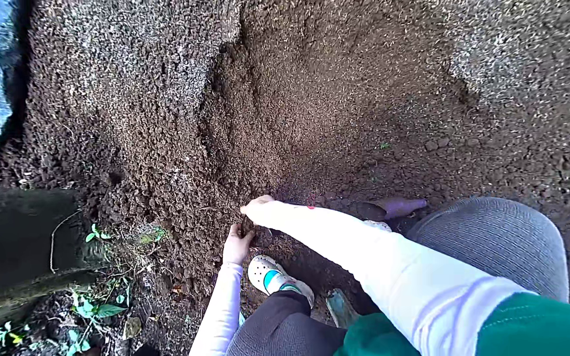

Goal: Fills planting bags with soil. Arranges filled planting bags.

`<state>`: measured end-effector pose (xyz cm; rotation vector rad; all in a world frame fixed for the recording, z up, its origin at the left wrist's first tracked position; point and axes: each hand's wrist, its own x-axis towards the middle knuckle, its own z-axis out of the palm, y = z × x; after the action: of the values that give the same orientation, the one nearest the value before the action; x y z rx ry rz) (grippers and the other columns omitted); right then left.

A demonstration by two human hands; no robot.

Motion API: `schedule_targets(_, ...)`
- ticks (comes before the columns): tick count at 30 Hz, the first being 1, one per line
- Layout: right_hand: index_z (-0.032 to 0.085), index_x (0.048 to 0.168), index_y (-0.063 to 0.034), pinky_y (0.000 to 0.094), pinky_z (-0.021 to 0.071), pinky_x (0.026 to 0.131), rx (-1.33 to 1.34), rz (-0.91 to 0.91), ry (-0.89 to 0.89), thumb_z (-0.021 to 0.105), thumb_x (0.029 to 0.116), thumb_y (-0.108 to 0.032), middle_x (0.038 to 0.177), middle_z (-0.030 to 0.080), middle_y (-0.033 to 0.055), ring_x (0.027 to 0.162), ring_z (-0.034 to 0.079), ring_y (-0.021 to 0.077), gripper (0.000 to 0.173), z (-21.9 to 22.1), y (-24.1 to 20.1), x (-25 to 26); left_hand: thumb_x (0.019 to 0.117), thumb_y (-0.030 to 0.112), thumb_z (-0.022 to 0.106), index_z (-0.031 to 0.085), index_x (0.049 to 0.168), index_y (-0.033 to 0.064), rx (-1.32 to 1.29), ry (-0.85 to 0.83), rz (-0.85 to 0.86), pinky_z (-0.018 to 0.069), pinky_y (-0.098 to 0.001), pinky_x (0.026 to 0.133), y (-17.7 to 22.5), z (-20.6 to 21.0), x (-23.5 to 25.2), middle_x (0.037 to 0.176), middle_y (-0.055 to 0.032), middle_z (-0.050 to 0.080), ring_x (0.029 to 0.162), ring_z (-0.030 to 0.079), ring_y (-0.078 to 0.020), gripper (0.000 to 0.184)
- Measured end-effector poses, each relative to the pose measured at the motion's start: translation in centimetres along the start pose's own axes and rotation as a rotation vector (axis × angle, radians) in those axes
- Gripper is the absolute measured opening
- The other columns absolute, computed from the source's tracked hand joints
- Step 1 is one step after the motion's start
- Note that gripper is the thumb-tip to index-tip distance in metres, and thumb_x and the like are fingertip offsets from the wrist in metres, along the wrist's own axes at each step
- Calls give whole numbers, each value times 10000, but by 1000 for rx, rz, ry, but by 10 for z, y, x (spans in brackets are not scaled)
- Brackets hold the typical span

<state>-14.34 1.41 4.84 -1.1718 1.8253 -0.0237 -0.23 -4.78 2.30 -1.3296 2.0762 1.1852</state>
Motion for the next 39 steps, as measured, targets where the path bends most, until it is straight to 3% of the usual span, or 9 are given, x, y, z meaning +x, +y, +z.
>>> schedule_targets(2, 553, 1452, -65, 630, 401, 1101, 96, -85, 33, 358, 1124, -178, 1417, 591, 234, 1336, 542, 430, 398, 7, 8, -13, 991, 168, 671, 501, 1424, 24, 96, 63, 26, 480, -600, 1035, 2, 4, 0, 1319, -260, 628, 1226, 626, -401, 487)
schedule_targets(7, 525, 1486, -66, 612, 355, 1157, 193, -253, 91, 667, 1005, -392, 1439, 575, 236, 1377, 512, 400, 599, -25, 69, 7, 976, 176, 677, 444, 1463, -14, 183, 150, 61, 480, -590, 1051, 3, 7, -11, 1325, -275, 621, 1241, 619, -407, 572)
schedule_targets(11, 552, 1489, -135, 681, 373, 1120, 171, -70, 495, 599, 1032, -373, 1500, 528, 210, 1430, 436, 441, 517, -98, 149, 59, 898, 275, 717, 580, 1223, -102, 114, 391, 414, 512, -522, 924, -17, 12, -21, 1216, -298, 582, 1110, 594, -399, 517)
schedule_targets(15, 537, 1506, -244, 691, 334, 1125, 145, 74, 491, 715, 958, -261, 1578, 449, 154, 1499, 312, 434, 576, -123, 203, 94, 687, 564, 798, 771, 936, 153, 545, 454, 837, 494, -625, 886, -22, 21, -25, 1159, -189, 691, 1077, 627, -468, 482)
schedule_targets(21, 457, 1562, -231, 839, 298, 1011, 75, 159, 228, 964, 685, -330, 1677, 245, 189, 1505, 159, 562, 1017, -76, 208, 109, 893, 367, 685, 775, 872, 247, 766, 561, 907, 425, -535, 932, -22, 45, -11, 1097, 33, 756, 1061, 655, -304, 151)
schedule_targets(29, 559, 1465, -108, 674, 389, 1103, 230, 87, 204, 893, 798, -201, 1499, 454, 310, 1375, 463, 488, 752, -37, 220, 92, 888, 403, 717, 787, 900, 185, 600, 326, 827, 456, -615, 936, 8, 22, -17, 1026, 20, 777, 1073, 686, -310, 229)
schedule_targets(33, 579, 1443, -146, 689, 432, 1057, 203, 164, 293, 836, 853, -145, 1471, 511, 250, 1339, 512, 466, 644, -31, 206, 53, 968, 306, 647, 705, 1107, 10, 209, 321, 596, 496, -585, 957, 8, -11, -3, 1102, -184, 702, 1085, 645, -391, 332)
schedule_targets(37, 611, 1428, -154, 846, 79, 1117, 65, 240, 296, 831, 851, -410, 1678, 248, 205, 1550, 85, 513, 668, -23, 158, 22, 975, 184, 642, 693, 1021, -33, -183, 317, 301, 487, -423, 1010, -15, -14, -8, 1259, -189, 646, 1176, 614, -243, 227)
schedule_targets(39, 646, 1355, -95, 744, 326, 1099, 60, 116, 277, 725, 907, -543, 1569, 414, 232, 1466, 327, 489, 638, -21, 117, 8, 915, 179, 730, 586, 1154, -67, -475, 317, 143, 524, -342, 881, -26, 3, -18, 1248, -165, 601, 1059, 608, -173, 372)
